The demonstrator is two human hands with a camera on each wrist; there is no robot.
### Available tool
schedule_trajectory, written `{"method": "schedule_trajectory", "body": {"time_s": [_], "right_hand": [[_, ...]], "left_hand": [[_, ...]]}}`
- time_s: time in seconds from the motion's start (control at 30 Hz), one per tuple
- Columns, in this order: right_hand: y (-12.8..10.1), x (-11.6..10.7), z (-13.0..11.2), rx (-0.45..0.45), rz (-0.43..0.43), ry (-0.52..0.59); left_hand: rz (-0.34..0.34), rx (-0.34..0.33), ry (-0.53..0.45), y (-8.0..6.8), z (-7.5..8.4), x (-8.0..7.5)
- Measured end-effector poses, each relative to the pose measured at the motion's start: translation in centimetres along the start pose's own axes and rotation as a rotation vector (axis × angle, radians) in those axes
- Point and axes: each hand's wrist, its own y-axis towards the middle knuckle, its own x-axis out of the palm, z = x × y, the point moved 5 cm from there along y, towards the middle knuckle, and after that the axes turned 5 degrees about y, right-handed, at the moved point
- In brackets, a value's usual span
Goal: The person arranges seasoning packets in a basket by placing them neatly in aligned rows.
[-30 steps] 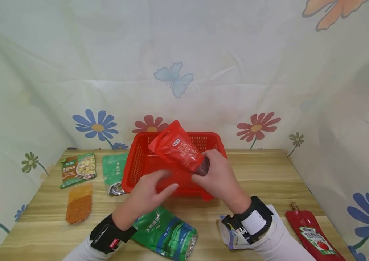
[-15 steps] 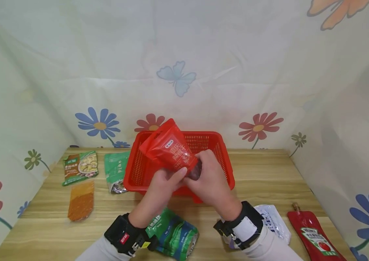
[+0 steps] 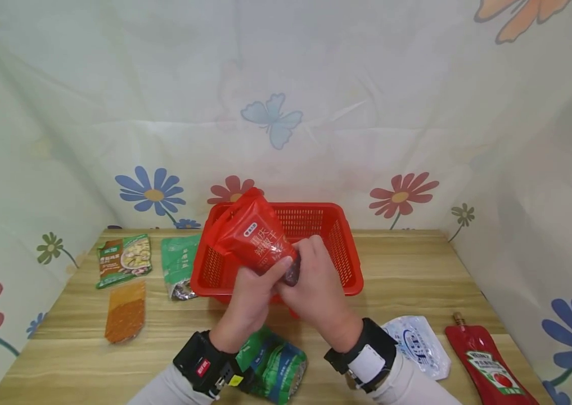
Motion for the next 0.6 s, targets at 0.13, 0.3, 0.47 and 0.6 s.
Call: {"method": "schedule_trajectory", "body": {"time_s": [0.13,0.3,0.47,0.6], "right_hand": [[-0.2,0.0,-0.4,-0.013,0.028,-0.003],[-0.6,0.1,-0.9,-0.012,0.055,-0.011],[-0.9,0.2,-1.3,0.003,0.072,-0.017],[-1.2,0.3,-1.5,0.007,0.067,-0.018]], "left_hand": [[0.019,0.021,-0.008,-0.2,0.1,0.2],[0.036,0.053,-0.007,-0.3,0.5,0.3],[0.066,0.088,0.041,-0.6,0.8,0.2],[0.085,0.114,0.109,-0.9,1.1,-0.1]]}}
